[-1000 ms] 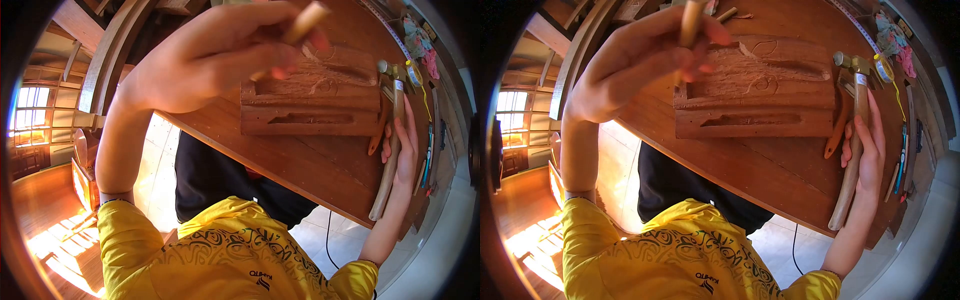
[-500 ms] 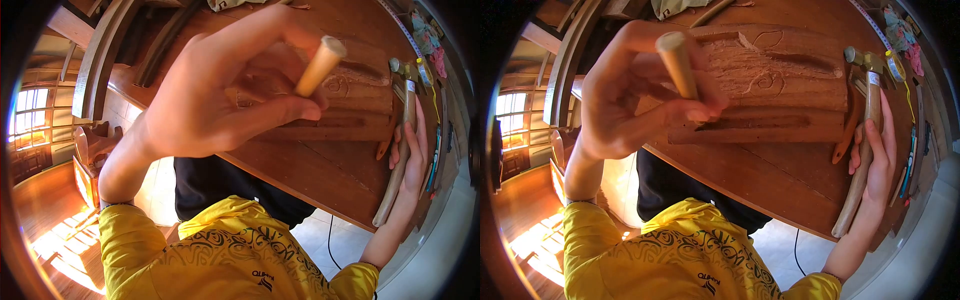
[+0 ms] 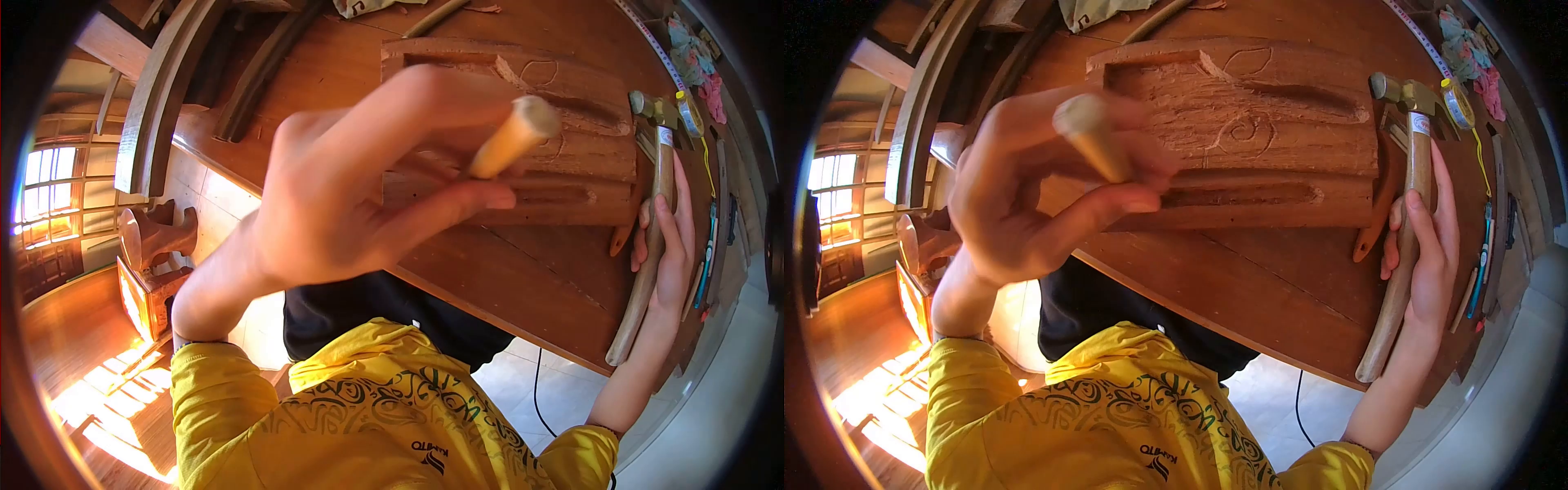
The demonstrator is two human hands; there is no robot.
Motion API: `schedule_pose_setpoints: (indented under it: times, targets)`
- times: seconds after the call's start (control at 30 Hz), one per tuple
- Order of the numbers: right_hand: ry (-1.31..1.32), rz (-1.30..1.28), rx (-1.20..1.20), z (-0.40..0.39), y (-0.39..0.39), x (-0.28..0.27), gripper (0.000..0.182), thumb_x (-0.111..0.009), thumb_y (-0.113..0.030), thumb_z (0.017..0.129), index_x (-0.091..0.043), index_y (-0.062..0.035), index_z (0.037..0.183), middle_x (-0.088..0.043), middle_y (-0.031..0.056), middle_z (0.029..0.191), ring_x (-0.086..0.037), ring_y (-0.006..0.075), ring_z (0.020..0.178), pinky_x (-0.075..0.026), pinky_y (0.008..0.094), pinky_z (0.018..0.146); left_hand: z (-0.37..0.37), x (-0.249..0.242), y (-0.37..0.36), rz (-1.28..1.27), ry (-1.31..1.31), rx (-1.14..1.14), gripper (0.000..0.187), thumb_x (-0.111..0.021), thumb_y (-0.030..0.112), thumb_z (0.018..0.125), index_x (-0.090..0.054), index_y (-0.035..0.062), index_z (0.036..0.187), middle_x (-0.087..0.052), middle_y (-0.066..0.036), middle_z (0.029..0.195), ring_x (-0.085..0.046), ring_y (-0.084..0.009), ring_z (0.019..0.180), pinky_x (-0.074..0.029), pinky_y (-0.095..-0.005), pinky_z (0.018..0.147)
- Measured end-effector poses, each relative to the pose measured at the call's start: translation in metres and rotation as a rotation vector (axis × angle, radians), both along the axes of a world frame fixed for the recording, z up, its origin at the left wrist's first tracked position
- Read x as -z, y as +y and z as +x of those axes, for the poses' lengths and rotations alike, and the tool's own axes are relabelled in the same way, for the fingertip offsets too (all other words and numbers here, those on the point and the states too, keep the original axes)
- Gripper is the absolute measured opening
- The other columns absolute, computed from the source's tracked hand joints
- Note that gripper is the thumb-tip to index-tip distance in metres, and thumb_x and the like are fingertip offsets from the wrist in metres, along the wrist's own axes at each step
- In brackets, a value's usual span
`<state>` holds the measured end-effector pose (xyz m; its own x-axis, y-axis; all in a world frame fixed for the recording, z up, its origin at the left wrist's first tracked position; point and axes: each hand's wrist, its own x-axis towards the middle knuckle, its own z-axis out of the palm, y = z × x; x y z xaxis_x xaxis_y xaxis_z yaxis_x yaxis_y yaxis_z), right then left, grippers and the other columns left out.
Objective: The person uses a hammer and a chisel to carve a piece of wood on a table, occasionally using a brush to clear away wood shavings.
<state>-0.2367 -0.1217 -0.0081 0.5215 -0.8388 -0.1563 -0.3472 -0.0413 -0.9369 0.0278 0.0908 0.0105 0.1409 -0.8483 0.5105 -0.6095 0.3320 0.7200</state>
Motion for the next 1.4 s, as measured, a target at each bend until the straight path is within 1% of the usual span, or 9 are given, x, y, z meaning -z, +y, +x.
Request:
schedule_pose_setpoints:
  times: [0.07, 0.27, 0.33, 0.4, 0.5, 0.67, 0.9, 1.07, 1.4]
  targets:
    - [-0.014, 0.004, -0.006, -0.002, 0.0, 0.002, 0.064, -0.058, -0.026, 0.107, -0.036, -0.0151, 0.166, -0.056, 0.0005, 0.082, -0.05, 0.005, 0.048, -0.04, 0.0203, 0.04, 0.01, -0.005, -0.007, 0.056, -0.019, 0.139, 0.054, -0.08, -0.011, 0.086, -0.053, -0.013, 0.133, -0.076, -0.022, 0.103, -0.079, -0.0278, 0.092, -0.067, -0.0366, 0.082]
    - [-0.043, 0.013, -0.013, -0.004, -0.001, 0.004, 0.062, -0.057, -0.022, 0.108, -0.036, -0.0146, 0.166, -0.058, 0.0012, 0.081, -0.05, 0.0058, 0.048, -0.04, 0.0212, 0.04, 0.019, -0.015, -0.036, 0.161, -0.087, 0.38, 0.05, -0.074, -0.006, 0.091, -0.063, -0.0031, 0.14, -0.076, -0.018, 0.109, -0.079, -0.0264, 0.094, -0.065, -0.0342, 0.08]
    - [-0.05, 0.02, -0.005, -0.004, -0.002, 0.004, 0.061, -0.056, -0.02, 0.108, -0.036, -0.0145, 0.166, -0.058, 0.0019, 0.08, -0.05, 0.0063, 0.048, -0.04, 0.0213, 0.04, 0.019, -0.009, -0.047, 0.204, -0.027, 0.504, 0.033, -0.071, 0.005, 0.094, -0.067, 0.0027, 0.126, -0.074, -0.019, 0.095, -0.074, -0.0336, 0.09, -0.059, -0.0418, 0.077]
    - [-0.051, 0.027, 0.012, -0.003, -0.002, 0.004, 0.061, -0.055, -0.019, 0.109, -0.036, -0.0147, 0.166, -0.058, 0.0028, 0.08, -0.049, 0.0067, 0.048, -0.04, 0.0214, 0.04, 0.019, -0.004, -0.059, 0.228, -0.062, 0.575, 0.023, -0.07, 0.012, 0.096, -0.07, 0.0051, 0.117, -0.073, -0.019, 0.09, -0.072, -0.0369, 0.09, -0.056, -0.0461, 0.077]
    - [-0.036, 0.022, -0.002, -0.002, -0.002, 0.002, 0.06, -0.054, -0.018, 0.109, -0.036, -0.0151, 0.166, -0.059, 0.0045, 0.083, -0.049, 0.0071, 0.048, -0.039, 0.0213, 0.04, 0.017, 0.0, -0.072, 0.256, -0.153, 0.611, 0.02, -0.069, 0.016, 0.096, -0.071, 0.0038, 0.112, -0.076, -0.017, 0.098, -0.072, -0.0355, 0.094, -0.056, -0.0466, 0.082]
    - [-0.079, 0.078, 0.029, -0.004, 0.006, -0.003, 0.061, -0.05, -0.017, 0.109, -0.031, -0.0148, 0.168, -0.055, 0.0048, 0.081, -0.046, 0.0068, 0.046, -0.04, 0.0215, 0.039, 0.022, -0.002, -0.086, 0.48, 0.087, 0.738, 0.024, -0.072, 0.018, 0.095, -0.073, 0.0019, 0.113, -0.078, -0.013, 0.106, -0.074, -0.0311, 0.099, -0.056, -0.0436, 0.087]
    - [-0.122, 0.084, -0.009, -0.016, 0.044, -0.032, 0.072, -0.049, -0.021, 0.108, -0.015, -0.0102, 0.17, -0.051, 0.0055, 0.076, -0.045, 0.009, 0.043, -0.041, 0.0234, 0.037, 0.024, 0.013, -0.096, 0.303, 0.0, 0.715, 0.031, -0.073, 0.025, 0.092, -0.076, 0.0046, 0.115, -0.08, -0.011, 0.106, -0.075, -0.0296, 0.097, -0.057, -0.0424, 0.087]
    - [-0.045, 0.044, 0.11, -0.033, 0.081, -0.043, 0.089, -0.06, -0.033, 0.102, -0.009, -0.0056, 0.17, -0.051, 0.0072, 0.073, -0.044, 0.012, 0.041, -0.043, 0.0264, 0.037, 0.018, 0.028, -0.102, 0.227, -0.013, 0.701, 0.029, -0.073, 0.028, 0.091, -0.079, 0.0082, 0.112, -0.08, -0.008, 0.102, -0.074, -0.028, 0.097, -0.056, -0.0435, 0.087]
    - [-0.124, 0.09, 0.154, -0.044, 0.111, -0.033, 0.083, -0.058, -0.026, 0.106, -0.008, -0.0095, 0.17, -0.054, 0.0085, 0.076, -0.047, 0.0127, 0.04, -0.045, 0.0266, 0.037, 0.018, 0.026, -0.1, 0.185, -0.069, 0.624, 0.029, -0.074, 0.029, 0.091, -0.079, 0.008, 0.111, -0.08, -0.007, 0.104, -0.073, -0.0273, 0.102, -0.05, -0.0408, 0.096]
